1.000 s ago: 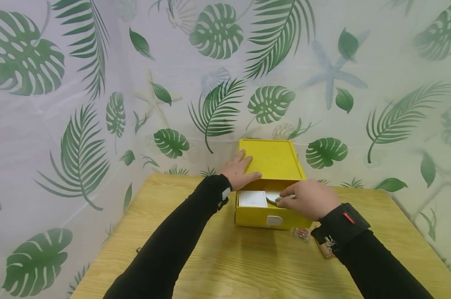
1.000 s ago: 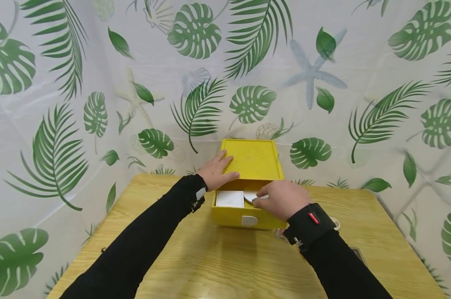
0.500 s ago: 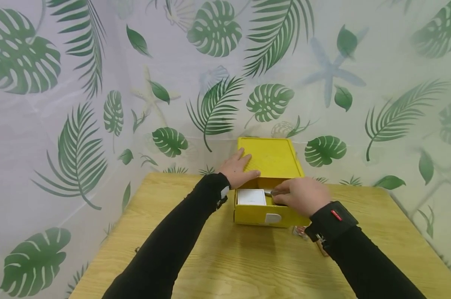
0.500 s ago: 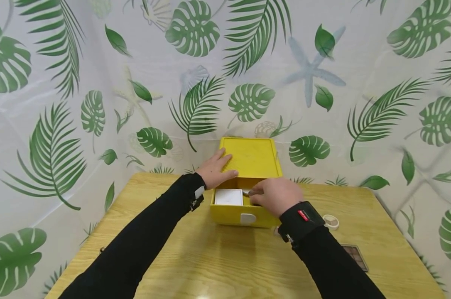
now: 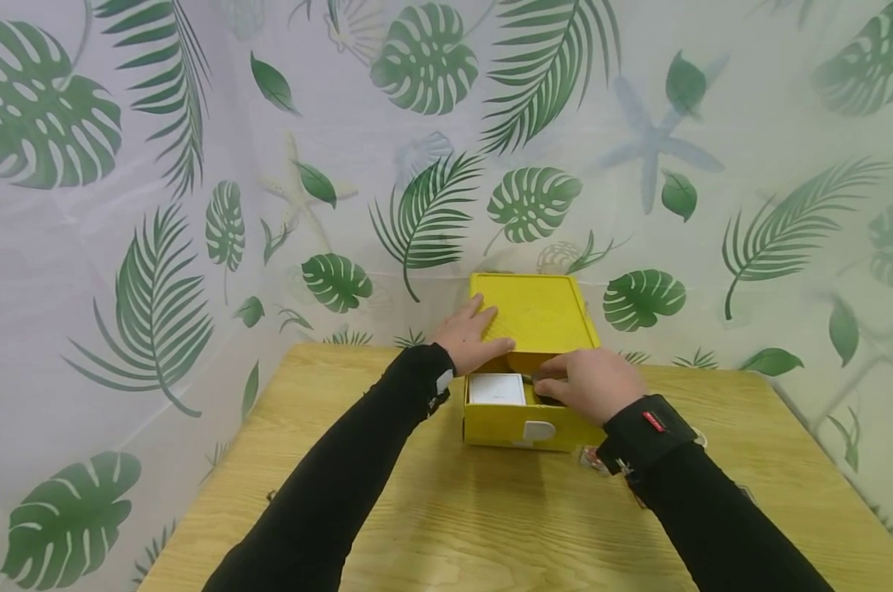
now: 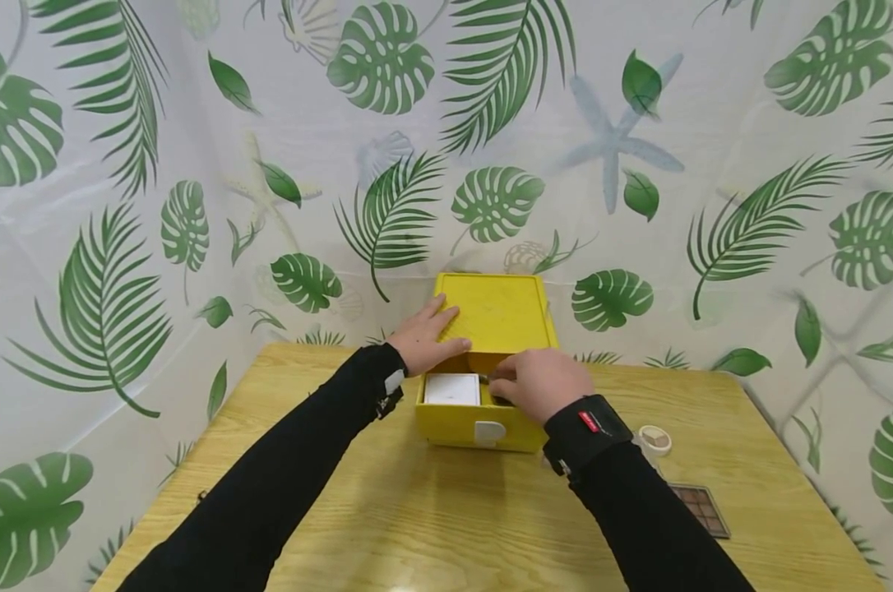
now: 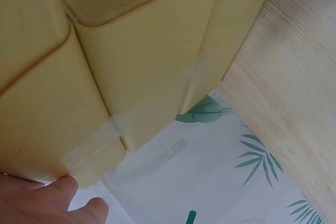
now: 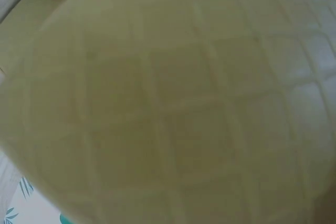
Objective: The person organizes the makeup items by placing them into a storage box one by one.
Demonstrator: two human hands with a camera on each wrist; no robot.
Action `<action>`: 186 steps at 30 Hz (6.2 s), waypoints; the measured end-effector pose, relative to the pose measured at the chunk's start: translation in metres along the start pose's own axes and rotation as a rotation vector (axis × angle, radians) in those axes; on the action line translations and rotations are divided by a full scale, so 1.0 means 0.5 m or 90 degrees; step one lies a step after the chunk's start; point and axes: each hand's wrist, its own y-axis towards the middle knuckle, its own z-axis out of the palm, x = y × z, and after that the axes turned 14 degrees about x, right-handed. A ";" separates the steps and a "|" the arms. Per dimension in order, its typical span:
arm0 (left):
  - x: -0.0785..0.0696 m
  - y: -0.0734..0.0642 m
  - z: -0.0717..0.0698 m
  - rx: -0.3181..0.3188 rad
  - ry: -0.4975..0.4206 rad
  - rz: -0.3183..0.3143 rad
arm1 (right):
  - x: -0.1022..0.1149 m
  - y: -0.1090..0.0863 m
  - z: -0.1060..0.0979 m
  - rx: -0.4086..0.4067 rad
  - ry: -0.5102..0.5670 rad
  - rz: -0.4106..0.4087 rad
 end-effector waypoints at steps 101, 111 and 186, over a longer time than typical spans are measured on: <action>-0.002 -0.015 -0.012 0.029 0.032 0.015 | 0.008 0.005 0.114 -0.231 0.053 -0.095; -0.001 -0.012 -0.005 0.028 0.043 0.014 | -0.001 0.022 0.120 -0.225 0.063 -0.082; 0.004 -0.018 -0.010 -0.001 0.008 0.017 | 0.048 -0.062 0.228 -0.155 0.121 0.001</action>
